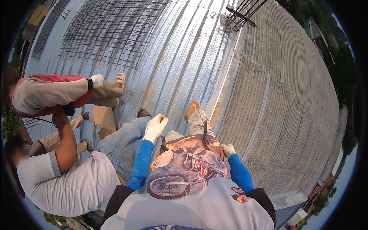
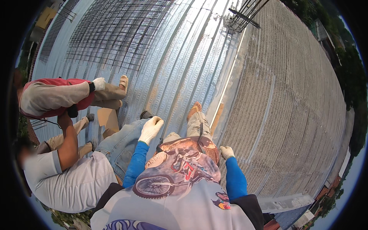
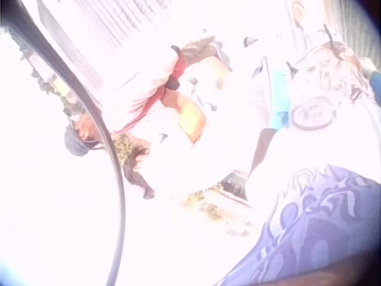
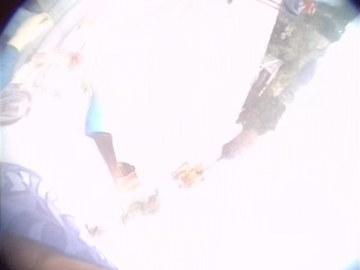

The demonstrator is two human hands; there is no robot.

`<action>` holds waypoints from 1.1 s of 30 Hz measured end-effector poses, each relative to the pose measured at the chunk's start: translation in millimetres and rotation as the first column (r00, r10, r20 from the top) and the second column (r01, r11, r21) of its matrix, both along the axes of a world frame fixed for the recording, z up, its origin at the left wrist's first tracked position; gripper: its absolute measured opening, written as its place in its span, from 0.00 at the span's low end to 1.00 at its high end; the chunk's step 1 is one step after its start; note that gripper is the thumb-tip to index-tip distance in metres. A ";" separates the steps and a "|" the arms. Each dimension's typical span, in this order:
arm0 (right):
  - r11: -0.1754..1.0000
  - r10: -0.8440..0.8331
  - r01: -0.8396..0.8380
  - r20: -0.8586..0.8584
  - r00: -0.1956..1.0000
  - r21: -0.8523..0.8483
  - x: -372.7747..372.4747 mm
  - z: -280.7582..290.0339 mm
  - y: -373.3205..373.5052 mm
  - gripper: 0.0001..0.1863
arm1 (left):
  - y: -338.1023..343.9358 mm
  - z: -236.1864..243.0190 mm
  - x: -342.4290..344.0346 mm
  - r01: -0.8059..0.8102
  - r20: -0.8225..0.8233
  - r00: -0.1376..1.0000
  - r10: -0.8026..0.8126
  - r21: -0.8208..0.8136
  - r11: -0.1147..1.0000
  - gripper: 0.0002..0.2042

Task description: The person walks across a rooftop construction site and positions sections of rebar grid onto a metal sheet surface. They align the grids and secure them using wire ties, working alongside other workers who are also handling rebar.

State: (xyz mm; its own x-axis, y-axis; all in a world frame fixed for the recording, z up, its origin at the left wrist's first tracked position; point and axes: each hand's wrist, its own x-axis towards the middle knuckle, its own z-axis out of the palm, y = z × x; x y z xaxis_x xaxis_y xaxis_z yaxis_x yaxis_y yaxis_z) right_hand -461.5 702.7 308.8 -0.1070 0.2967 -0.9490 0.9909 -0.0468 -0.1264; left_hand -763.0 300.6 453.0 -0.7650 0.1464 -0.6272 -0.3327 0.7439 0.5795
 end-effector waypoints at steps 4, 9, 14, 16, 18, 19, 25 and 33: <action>0.971 0.214 -0.185 -0.203 0.956 0.153 -200.9 29.8 85.4 0.26 | -15.6 -43.3 -78.2 -0.155 0.044 0.987 0.157 -0.035 0.987 0.21; 0.895 0.416 -0.294 -0.388 0.823 0.336 -418.0 20.5 189.3 0.22 | -44.2 -103.3 -121.7 -0.385 0.196 0.896 0.398 -0.103 0.917 0.18; 0.906 0.388 -0.219 -0.503 0.772 0.363 -580.2 59.9 211.1 0.23 | -48.8 -128.7 -163.5 -0.367 0.444 0.776 0.448 -0.261 0.893 0.19; 0.950 0.270 -0.142 -0.499 0.823 0.280 -617.4 51.3 225.0 0.24 | -38.6 -152.6 -221.4 -0.420 0.434 0.762 0.481 -0.235 0.877 0.19; 0.981 0.141 -0.072 -0.404 0.904 0.181 -619.7 37.5 215.8 0.24 | -39.8 -170.4 -277.4 -0.486 0.422 0.744 0.517 -0.190 0.853 0.19; 0.988 0.076 -0.029 -0.316 0.946 0.152 -625.0 30.9 214.4 0.23 | -20.0 -167.4 -334.0 -0.415 0.377 0.806 0.457 -0.192 0.889 0.19; 0.999 -0.037 0.036 -0.231 0.972 -0.012 -597.7 -55.7 225.6 0.24 | 141.2 -61.3 -655.6 -0.417 0.209 0.893 0.398 0.056 0.907 0.19; 0.971 0.215 -0.235 -0.264 0.940 -0.046 -814.2 -67.6 283.5 0.29 | 255.3 -74.4 -929.2 -0.382 0.108 0.923 0.368 0.162 0.910 0.13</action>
State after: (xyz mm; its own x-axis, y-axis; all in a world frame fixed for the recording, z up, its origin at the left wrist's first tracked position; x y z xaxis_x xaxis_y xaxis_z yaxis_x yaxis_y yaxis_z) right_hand -1275.8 986.2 241.3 -0.4042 0.1651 -0.8996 0.9115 0.1544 -0.3812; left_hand -1692.2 556.0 378.6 -0.7378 -0.0287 -0.6744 -0.6139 0.4441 0.6526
